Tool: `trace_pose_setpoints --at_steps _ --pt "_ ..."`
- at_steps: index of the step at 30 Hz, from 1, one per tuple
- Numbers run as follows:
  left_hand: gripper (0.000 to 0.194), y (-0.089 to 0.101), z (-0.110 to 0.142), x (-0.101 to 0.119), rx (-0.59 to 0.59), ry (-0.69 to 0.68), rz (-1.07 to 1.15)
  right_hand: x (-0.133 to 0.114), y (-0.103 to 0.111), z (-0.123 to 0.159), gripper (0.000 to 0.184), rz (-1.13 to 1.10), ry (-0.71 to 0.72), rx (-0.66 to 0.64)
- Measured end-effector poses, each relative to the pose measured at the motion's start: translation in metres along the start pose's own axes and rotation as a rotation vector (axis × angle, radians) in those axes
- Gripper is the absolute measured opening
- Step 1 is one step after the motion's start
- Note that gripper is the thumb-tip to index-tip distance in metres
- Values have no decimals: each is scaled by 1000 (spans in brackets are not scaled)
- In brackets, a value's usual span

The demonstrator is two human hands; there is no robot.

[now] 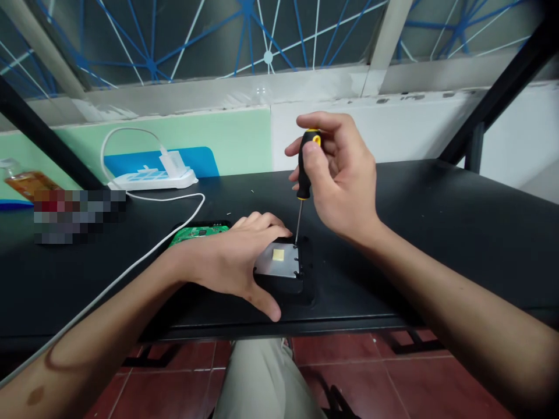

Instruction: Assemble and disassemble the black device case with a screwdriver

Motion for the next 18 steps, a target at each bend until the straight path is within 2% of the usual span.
trace_pose_setpoints --at_steps 7,13,18 --pt "97 -3 -3 -1 -7 34 -25 1 -1 1 25 -97 -97 -29" --pt "94 -5 -4 -3 25 29 -43 1 0 -1 28 12 -65 11" --pt "88 -6 -3 -4 44 10 -4 4 -1 0 25 -71 -101 -13"
Point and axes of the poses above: each hand's wrist, its own z-axis away from the middle knuckle, its own y-axis out of the back of the hand, x = y × z, the point moved 7 cm from there along -z, towards the middle knuckle, and after that the axes turned 10 degrees about -z, right-handed, at the moved point
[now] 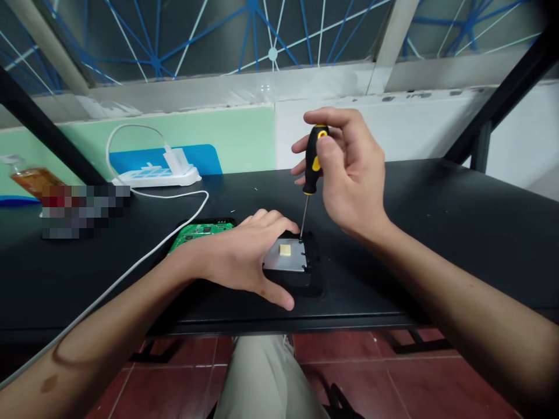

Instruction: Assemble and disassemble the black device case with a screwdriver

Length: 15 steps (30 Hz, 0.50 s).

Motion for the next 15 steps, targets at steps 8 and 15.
trace_pose_setpoints --at_steps 8,15 --pt "84 1 -1 1 6 -24 37 -2 0 1 26 -39 7 0" --pt "80 1 0 1 0 -10 32 -9 1 0 20 23 61 54"
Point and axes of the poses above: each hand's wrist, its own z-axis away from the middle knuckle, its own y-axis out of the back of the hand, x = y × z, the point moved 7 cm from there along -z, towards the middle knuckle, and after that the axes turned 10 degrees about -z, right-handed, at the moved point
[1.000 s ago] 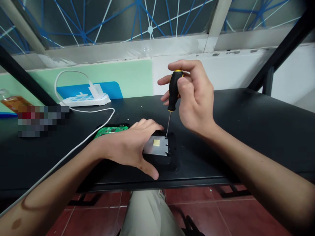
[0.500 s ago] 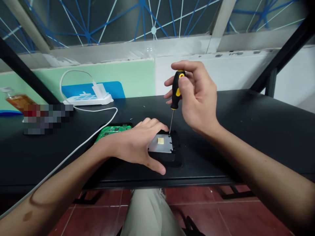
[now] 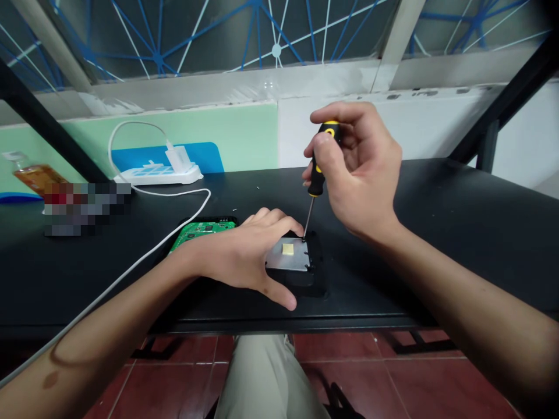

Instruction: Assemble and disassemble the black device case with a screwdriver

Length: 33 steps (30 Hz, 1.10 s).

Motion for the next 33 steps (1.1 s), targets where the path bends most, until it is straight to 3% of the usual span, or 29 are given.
trace_pose_setpoints --at_steps 9,15,20,26,33 --pt "77 2 -1 1 -7 8 -21 -6 -3 0 23 86 25 -33" --pt "77 1 -1 1 -4 -13 -14 0 -2 -1 24 -47 -8 -64" --pt "77 1 -1 1 -4 -12 -11 3 -3 0 33 -31 -36 -93" --pt "78 1 -1 1 -14 7 -13 4 -2 -1 24 -87 -35 -64" --pt "78 0 -1 1 -9 -6 -20 1 -1 -2 25 6 -24 -53"
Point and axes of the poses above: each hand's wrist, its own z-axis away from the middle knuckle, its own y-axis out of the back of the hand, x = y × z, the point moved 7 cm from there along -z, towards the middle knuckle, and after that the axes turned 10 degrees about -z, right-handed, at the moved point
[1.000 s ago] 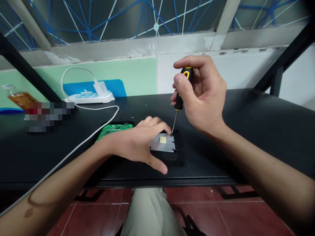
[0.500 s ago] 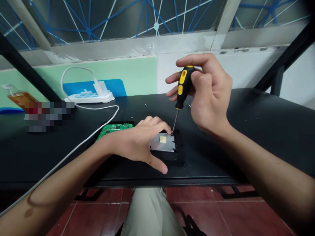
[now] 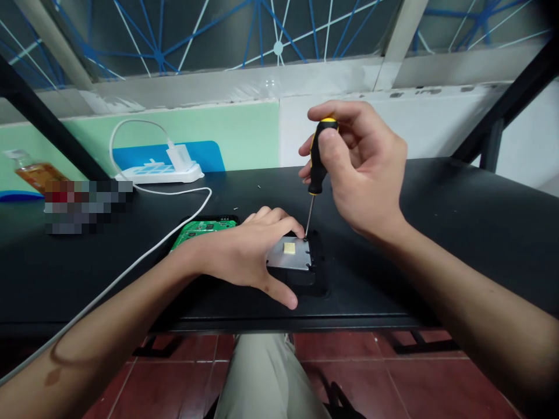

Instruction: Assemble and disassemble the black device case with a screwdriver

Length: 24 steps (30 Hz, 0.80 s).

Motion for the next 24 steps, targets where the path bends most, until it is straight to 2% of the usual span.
trace_pose_setpoints --at_steps 7,12,17,24 --pt "76 2 -1 2 -12 20 0 -8 -2 0 21 74 65 21" --pt "77 2 -1 2 -9 18 1 -9 -3 2 18 35 83 26" --pt "78 1 0 0 0 3 8 -2 -4 4 27 -53 16 -46" --pt "78 2 -1 2 -17 22 -9 -3 -5 3 32 93 59 -43"
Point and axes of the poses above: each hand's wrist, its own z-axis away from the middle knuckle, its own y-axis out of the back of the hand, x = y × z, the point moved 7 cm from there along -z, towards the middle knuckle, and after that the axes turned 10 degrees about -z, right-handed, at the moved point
